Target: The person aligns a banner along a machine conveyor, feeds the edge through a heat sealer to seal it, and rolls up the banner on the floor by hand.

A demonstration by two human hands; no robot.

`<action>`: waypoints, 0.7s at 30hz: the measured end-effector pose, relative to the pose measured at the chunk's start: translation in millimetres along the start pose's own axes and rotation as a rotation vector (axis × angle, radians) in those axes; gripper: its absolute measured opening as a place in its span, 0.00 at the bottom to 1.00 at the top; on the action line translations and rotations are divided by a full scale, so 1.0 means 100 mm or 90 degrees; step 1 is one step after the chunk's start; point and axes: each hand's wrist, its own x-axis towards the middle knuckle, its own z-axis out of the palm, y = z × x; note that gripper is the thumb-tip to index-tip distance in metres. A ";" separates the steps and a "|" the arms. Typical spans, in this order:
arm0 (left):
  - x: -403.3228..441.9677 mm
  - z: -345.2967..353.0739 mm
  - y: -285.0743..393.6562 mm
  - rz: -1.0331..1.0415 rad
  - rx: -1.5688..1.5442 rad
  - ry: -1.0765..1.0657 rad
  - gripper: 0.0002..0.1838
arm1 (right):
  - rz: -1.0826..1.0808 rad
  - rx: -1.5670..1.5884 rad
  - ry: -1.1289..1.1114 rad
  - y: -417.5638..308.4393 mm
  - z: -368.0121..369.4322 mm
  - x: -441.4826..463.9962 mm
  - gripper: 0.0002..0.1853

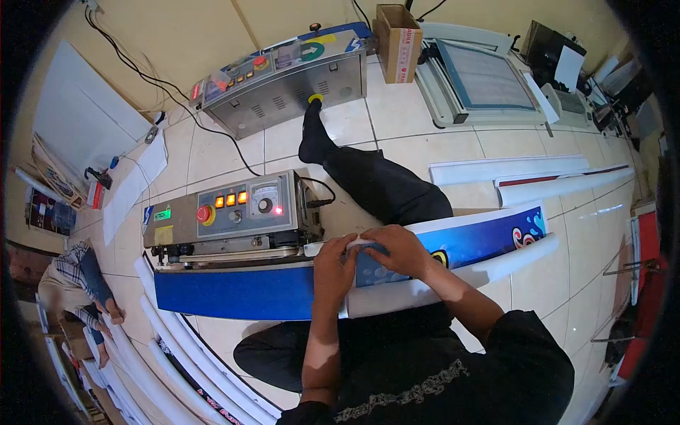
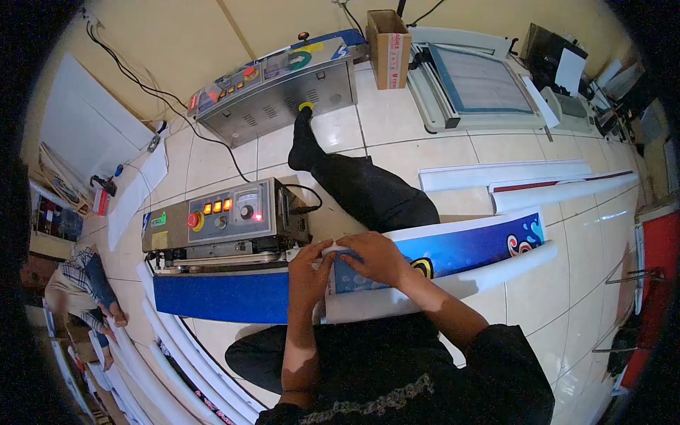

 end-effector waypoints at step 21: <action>-0.03 0.03 -0.24 0.115 0.019 0.023 0.07 | 0.016 0.080 -0.065 0.20 -0.05 0.08 0.13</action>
